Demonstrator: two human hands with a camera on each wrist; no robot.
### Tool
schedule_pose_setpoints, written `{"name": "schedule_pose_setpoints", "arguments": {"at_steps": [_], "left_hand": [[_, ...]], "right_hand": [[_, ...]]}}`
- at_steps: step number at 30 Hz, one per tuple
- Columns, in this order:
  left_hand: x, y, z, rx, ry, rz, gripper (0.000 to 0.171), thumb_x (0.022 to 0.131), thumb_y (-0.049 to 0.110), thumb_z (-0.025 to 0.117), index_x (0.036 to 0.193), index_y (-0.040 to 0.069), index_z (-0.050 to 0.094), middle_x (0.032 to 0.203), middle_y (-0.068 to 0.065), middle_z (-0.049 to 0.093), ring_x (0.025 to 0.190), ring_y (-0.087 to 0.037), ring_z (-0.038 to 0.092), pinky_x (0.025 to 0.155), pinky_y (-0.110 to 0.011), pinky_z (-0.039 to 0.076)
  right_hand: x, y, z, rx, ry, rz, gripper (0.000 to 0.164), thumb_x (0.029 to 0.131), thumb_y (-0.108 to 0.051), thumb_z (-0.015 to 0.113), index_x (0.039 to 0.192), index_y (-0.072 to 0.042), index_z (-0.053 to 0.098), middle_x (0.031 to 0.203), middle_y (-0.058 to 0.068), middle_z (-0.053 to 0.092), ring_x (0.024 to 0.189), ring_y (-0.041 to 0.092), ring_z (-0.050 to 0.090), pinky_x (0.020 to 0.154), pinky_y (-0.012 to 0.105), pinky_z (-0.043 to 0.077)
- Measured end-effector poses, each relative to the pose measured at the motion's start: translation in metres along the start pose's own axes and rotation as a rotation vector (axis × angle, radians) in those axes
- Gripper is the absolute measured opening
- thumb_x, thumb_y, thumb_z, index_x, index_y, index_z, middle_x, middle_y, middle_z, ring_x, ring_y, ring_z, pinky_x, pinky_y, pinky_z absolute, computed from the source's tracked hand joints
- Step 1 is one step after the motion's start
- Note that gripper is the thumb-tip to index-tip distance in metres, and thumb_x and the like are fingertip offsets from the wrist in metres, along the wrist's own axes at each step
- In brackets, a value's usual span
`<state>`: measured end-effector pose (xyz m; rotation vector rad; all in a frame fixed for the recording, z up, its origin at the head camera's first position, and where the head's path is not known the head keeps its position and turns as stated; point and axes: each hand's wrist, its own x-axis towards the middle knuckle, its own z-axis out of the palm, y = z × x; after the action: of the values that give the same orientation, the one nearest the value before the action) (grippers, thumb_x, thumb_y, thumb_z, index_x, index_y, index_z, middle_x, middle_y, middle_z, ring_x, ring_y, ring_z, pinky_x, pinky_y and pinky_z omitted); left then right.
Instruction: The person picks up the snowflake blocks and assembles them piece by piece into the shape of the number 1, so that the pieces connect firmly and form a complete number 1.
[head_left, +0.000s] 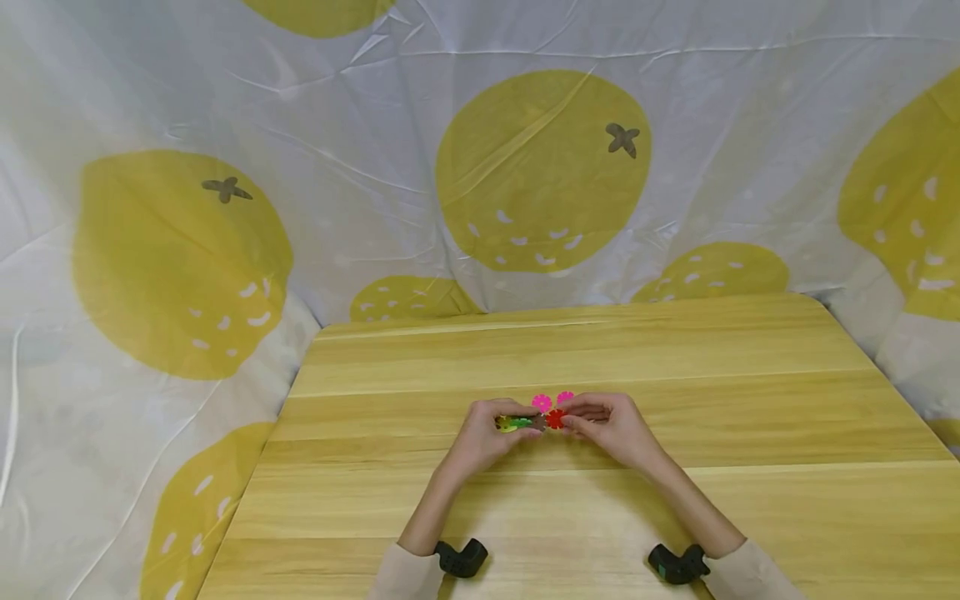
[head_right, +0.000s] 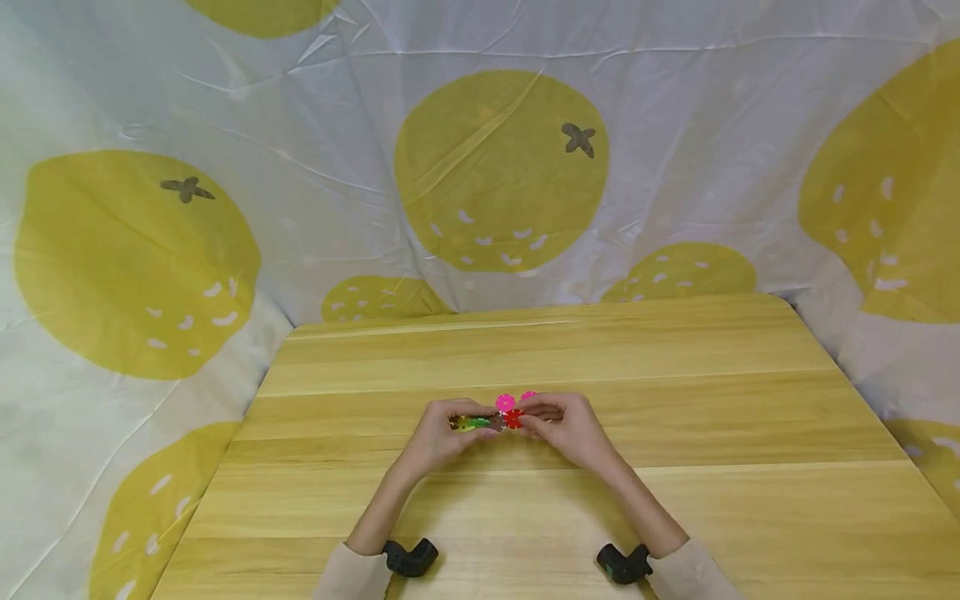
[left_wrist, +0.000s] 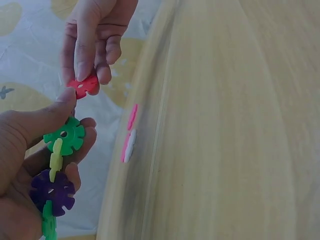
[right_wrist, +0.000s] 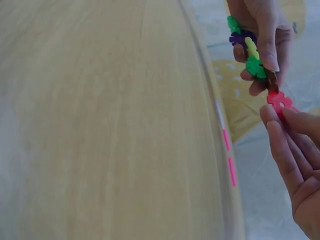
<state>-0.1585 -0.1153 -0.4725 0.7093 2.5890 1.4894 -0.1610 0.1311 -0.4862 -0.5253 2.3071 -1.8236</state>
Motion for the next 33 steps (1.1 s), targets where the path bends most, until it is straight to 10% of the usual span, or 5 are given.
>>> {"name": "schedule_pose_setpoints", "arguments": {"at_steps": [12,33], "left_hand": [[-0.0012,0.0052,-0.0036,-0.065,-0.011,-0.054,0.025,0.087,0.018,0.083,0.112,0.015,0.082,0.105,0.002,0.081,0.088,-0.007,0.065,0.065,-0.018,0.043],[-0.0014,0.0082,-0.0069,-0.095,-0.051,-0.041,0.025,0.089,0.018,0.081,0.113,0.012,0.082,0.106,-0.006,0.080,0.070,-0.009,0.048,0.057,-0.016,0.034]], "right_hand": [[-0.0033,-0.0038,0.0029,0.036,-0.001,-0.080,0.019,0.095,-0.010,0.075,0.112,-0.005,0.080,0.105,0.016,0.080,0.091,0.037,0.078,0.078,0.044,0.063],[-0.0045,-0.0051,0.0089,0.126,-0.049,-0.179,0.021,0.096,-0.003,0.071,0.115,0.003,0.077,0.112,0.024,0.076,0.091,0.037,0.078,0.079,0.050,0.061]]}}
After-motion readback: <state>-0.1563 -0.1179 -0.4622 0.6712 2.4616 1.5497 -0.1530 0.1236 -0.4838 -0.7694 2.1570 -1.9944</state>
